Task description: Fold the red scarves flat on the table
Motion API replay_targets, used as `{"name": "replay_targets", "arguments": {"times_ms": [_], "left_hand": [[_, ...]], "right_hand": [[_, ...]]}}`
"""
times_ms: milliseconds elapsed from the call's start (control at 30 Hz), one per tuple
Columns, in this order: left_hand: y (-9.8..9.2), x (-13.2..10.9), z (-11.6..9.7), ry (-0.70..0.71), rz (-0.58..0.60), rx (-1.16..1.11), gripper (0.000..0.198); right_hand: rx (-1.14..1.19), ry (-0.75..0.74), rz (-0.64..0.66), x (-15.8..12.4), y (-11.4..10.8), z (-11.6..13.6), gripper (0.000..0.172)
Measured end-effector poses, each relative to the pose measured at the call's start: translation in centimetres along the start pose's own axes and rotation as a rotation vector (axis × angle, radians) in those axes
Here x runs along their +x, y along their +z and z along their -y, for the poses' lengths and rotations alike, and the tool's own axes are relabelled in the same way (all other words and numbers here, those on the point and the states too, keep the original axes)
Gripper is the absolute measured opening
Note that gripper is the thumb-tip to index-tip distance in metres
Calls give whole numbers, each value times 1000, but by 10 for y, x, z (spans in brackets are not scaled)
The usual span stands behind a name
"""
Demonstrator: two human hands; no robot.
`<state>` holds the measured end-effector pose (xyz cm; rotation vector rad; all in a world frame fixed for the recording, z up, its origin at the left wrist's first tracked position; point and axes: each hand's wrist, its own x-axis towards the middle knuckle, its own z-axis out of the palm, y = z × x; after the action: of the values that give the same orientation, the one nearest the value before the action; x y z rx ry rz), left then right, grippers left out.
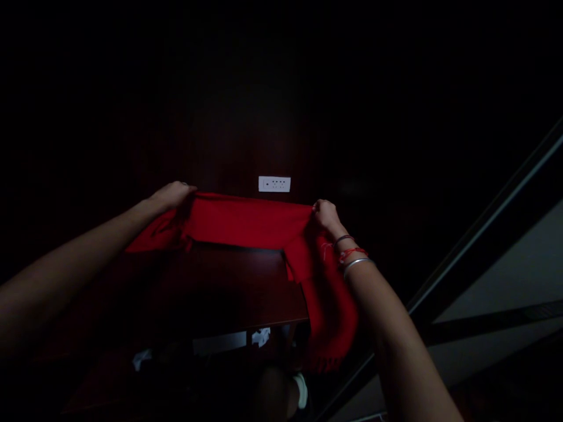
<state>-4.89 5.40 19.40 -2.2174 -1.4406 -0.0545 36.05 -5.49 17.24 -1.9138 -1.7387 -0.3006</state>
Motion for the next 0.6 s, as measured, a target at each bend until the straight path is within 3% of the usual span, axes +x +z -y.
{"name": "replay_targets", "arguments": {"times_ms": [133, 233, 300, 433, 533, 600], "left_hand": [[-30, 15, 1, -77, -195, -48, 35], [-33, -7, -3, 35, -283, -129, 41], [-12, -39, -10, 175, -194, -162, 42], [59, -120, -39, 324, 167, -240, 44], [96, -161, -62, 366, 297, -305, 56], [101, -172, -69, 360, 323, -339, 62]], "right_hand": [[84, 7, -222, 5, -7, 6, 15], [160, -44, -379, -25, -4, 1, 14], [177, -95, -316, -61, 6, -6, 12], [158, -175, 35, -134, 35, -21, 14], [67, -94, 184, -160, 50, -27, 20], [28, -19, 205, -161, 51, -29, 21]]}}
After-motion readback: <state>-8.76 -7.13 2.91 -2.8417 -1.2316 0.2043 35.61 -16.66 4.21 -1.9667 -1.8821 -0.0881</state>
